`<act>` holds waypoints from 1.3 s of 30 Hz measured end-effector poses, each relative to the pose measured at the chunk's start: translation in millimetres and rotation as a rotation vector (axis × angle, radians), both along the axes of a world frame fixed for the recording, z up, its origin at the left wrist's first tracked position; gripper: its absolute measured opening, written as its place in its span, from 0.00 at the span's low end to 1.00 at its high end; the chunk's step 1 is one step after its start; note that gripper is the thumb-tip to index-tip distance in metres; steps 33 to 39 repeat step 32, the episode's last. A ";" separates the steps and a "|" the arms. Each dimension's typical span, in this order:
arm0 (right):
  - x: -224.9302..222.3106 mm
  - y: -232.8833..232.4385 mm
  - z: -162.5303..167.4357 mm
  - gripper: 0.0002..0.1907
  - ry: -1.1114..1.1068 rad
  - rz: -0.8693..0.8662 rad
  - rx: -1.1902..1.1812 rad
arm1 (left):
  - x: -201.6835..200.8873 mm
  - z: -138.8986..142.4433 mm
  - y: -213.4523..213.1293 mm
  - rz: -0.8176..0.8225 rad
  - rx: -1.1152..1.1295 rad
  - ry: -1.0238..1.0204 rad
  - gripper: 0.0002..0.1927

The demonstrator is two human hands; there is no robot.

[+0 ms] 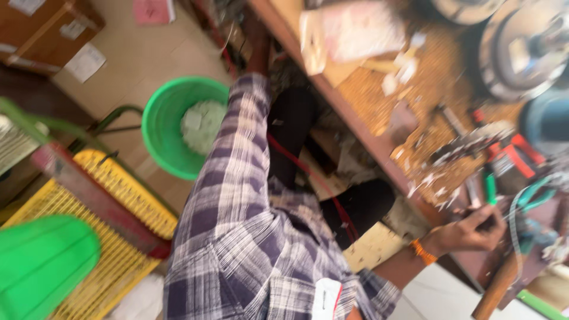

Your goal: The person repeatedly cuts small white insulating sleeves with scissors and places them onto red wires connected to a stator assembly on a workbench. The person handles the stator and wires throughout the process.

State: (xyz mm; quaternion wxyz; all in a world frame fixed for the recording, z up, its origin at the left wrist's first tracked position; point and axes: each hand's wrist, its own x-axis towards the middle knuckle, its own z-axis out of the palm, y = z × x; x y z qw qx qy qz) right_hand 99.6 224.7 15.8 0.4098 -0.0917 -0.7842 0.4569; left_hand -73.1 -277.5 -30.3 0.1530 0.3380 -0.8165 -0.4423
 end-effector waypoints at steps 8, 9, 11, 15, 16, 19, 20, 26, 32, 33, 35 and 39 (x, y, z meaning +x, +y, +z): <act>-2.8 -2.2 -8.3 0.03 0.044 -0.086 -0.110 | -33.4 15.3 20.0 0.095 0.397 0.016 0.16; 0.3 -1.1 -8.1 0.03 0.042 -0.077 -0.100 | -35.5 18.2 24.4 0.098 0.471 0.050 0.16; 2.2 -1.0 -7.5 0.03 0.031 -0.071 -0.077 | -39.1 22.3 32.0 0.109 0.665 0.152 0.17; 6.1 -3.9 -3.6 0.05 0.008 -0.083 -0.112 | -40.0 33.5 45.2 0.137 1.121 0.464 0.19; 5.1 -4.4 -3.2 0.05 0.007 -0.079 -0.133 | -35.0 36.0 45.6 0.139 1.228 0.556 0.19; 6.6 -5.3 -2.4 0.03 0.035 -0.069 -0.193 | -6.3 41.7 46.2 0.089 1.489 0.770 0.21; 7.1 -4.5 -2.0 0.03 0.034 -0.067 -0.204 | 9.0 40.2 46.3 0.052 1.565 0.825 0.21; 10.4 3.4 -2.1 0.04 -0.042 -0.023 -0.263 | 121.0 29.2 68.9 0.138 1.609 0.703 0.22; 16.5 6.9 -4.5 0.04 -0.057 0.054 -0.203 | 187.4 46.1 79.3 -0.059 1.653 0.581 0.25; 16.5 6.9 -4.5 0.04 -0.057 0.054 -0.203 | 187.4 46.1 79.3 -0.059 1.653 0.581 0.25; 16.5 6.9 -4.5 0.04 -0.057 0.054 -0.203 | 187.4 46.1 79.3 -0.059 1.653 0.581 0.25; 16.5 6.9 -4.5 0.04 -0.057 0.054 -0.203 | 187.4 46.1 79.3 -0.059 1.653 0.581 0.25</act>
